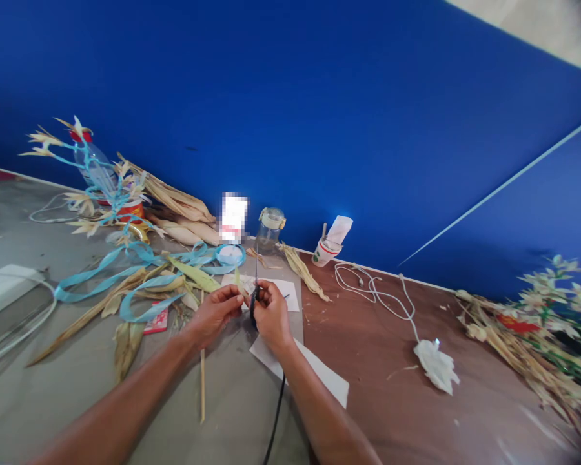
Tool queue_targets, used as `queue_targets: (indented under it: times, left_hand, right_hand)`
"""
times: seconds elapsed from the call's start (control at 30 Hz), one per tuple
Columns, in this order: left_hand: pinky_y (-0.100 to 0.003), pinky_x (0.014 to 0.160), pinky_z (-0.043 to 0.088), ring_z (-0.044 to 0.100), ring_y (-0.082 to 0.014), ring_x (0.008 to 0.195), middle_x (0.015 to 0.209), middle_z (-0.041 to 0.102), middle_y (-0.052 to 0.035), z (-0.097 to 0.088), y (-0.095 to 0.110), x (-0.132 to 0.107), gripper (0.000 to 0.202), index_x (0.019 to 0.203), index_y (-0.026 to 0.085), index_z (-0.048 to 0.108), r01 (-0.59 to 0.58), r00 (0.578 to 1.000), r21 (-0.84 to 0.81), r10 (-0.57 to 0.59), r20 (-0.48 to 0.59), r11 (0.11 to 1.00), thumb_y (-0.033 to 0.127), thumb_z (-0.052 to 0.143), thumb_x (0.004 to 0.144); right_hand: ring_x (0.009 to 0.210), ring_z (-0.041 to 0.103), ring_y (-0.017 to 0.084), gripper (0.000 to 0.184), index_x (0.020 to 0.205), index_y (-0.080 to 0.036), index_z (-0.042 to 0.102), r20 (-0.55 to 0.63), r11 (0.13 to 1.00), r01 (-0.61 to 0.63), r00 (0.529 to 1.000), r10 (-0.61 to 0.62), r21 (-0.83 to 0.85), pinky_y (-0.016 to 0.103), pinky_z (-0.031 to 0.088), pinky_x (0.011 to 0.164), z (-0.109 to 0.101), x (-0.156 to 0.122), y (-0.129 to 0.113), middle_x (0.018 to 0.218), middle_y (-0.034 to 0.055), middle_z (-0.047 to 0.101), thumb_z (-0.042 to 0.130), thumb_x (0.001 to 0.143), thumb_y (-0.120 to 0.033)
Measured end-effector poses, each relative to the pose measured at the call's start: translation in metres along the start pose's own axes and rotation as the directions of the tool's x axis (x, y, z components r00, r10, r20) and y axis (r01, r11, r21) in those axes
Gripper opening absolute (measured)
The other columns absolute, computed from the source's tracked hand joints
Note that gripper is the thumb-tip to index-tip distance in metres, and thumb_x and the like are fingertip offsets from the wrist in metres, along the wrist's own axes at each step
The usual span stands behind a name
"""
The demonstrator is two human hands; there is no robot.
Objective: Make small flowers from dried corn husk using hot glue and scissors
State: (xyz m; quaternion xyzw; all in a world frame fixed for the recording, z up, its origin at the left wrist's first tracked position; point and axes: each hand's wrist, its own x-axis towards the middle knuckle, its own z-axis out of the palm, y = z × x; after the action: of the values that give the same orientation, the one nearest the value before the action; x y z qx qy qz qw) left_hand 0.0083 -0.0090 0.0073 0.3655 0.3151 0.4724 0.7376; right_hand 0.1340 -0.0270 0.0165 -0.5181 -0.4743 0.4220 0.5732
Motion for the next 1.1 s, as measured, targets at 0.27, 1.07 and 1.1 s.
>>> queue_targets:
  times: [0.27,1.07,1.1]
  left_hand:
    - [-0.021,0.061,0.045,0.055,-0.0093,0.061,0.068,0.063,-0.0028,0.001,0.0,-0.001,0.017,0.073,0.012,0.068,0.02,1.0,-0.011,-0.02,-0.002,1.0,0.023,0.076,0.063]
    - [-0.017,0.053,0.042,0.049,-0.0047,0.05,0.061,0.057,0.0032,0.0,0.008,-0.001,0.016,0.07,0.014,0.059,0.007,0.998,-0.213,-0.018,-0.052,0.977,0.016,0.074,0.065]
    - [-0.017,0.053,0.042,0.05,-0.0049,0.051,0.061,0.057,0.0029,0.0,0.007,-0.001,0.016,0.07,0.013,0.059,0.011,0.999,-0.208,-0.021,-0.047,0.978,0.016,0.074,0.065]
  right_hand:
    - [0.066,0.059,0.014,0.036,0.097,-0.014,0.052,-0.008,0.998,-0.03,1.0,0.03,0.055,0.025,0.047,0.062,0.001,-0.001,-0.001,0.075,0.0008,0.061,0.06,0.062,-0.02]
    - [0.064,0.057,0.012,0.039,0.105,-0.016,0.048,-0.089,0.997,0.067,0.994,-0.065,0.024,0.024,0.048,0.062,0.007,-0.005,-0.001,0.079,0.0018,0.062,0.06,0.069,-0.021]
    - [0.066,0.058,0.012,0.038,0.105,-0.016,0.049,-0.086,0.997,0.07,0.994,-0.067,0.026,0.024,0.049,0.062,0.008,-0.006,-0.001,0.08,0.0021,0.062,0.06,0.069,-0.02]
